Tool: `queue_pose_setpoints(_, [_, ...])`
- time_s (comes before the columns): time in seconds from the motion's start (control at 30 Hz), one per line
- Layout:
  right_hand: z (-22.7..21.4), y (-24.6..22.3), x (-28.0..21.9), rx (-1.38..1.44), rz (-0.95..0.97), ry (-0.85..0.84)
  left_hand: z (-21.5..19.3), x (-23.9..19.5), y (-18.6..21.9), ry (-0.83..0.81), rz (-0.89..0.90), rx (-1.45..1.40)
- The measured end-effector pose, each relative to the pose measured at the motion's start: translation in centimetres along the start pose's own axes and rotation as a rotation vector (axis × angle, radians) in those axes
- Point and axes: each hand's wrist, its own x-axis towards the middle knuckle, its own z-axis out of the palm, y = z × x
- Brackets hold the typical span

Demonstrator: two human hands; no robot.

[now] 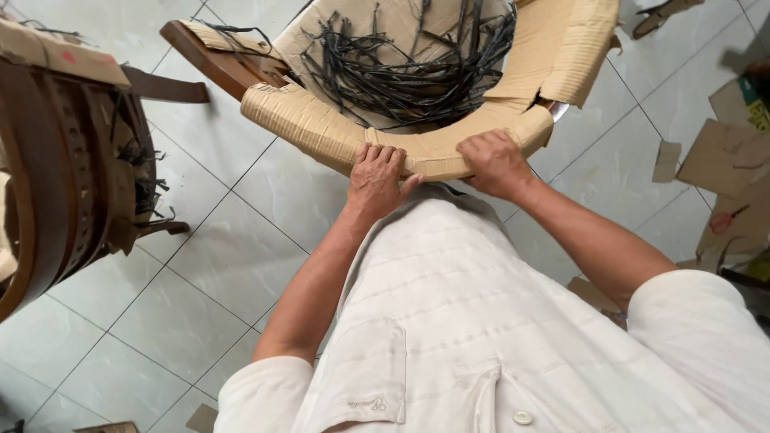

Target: Tying black straps onto a wooden chair frame as part of assembly or packaging

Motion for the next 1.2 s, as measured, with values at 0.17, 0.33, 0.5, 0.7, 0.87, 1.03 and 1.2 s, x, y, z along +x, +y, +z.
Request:
queue_pose_setpoints(0.17, [1.0, -0.5, -0.1, -0.098, -0.007, 0.037, 2.5, 3.2, 2.7, -0.345, 0.061, 0.068])
queue_pose_setpoints(0.33, [0.0, 0.1, 0.6, -0.052, 0.006, -0.061, 7.1, 4.8, 4.1, -0.410, 0.049, 0.085])
queue_pose_setpoints(0.5, [-7.0, 1.3, 6.8, 0.341, 0.057, -0.948, 6.7, 4.2, 4.4, -0.339, 0.046, 0.037])
queue_pose_setpoints(0.7, [-6.0, 9.2, 16.0, 0.658, 0.227, -1.198, 5.8, 4.5, 4.9, -0.320, 0.041, 0.086])
queue_pose_setpoints(0.87, [25.0, 21.5, 13.5, 0.336, 0.435, -1.122, 7.1, 4.7, 4.9, -0.191, 0.031, 0.135])
queue_pose_setpoints(1.03, [32.0, 21.8, 11.0, 0.582, 0.710, -0.946, 7.2, 4.3, 5.0, -0.092, 0.029, 0.132])
queue_pose_setpoints(1.2, [34.3, 21.8, 9.3, 0.864, 1.065, -0.774, 7.8, 3.8, 5.0, -0.093, 0.022, 0.149])
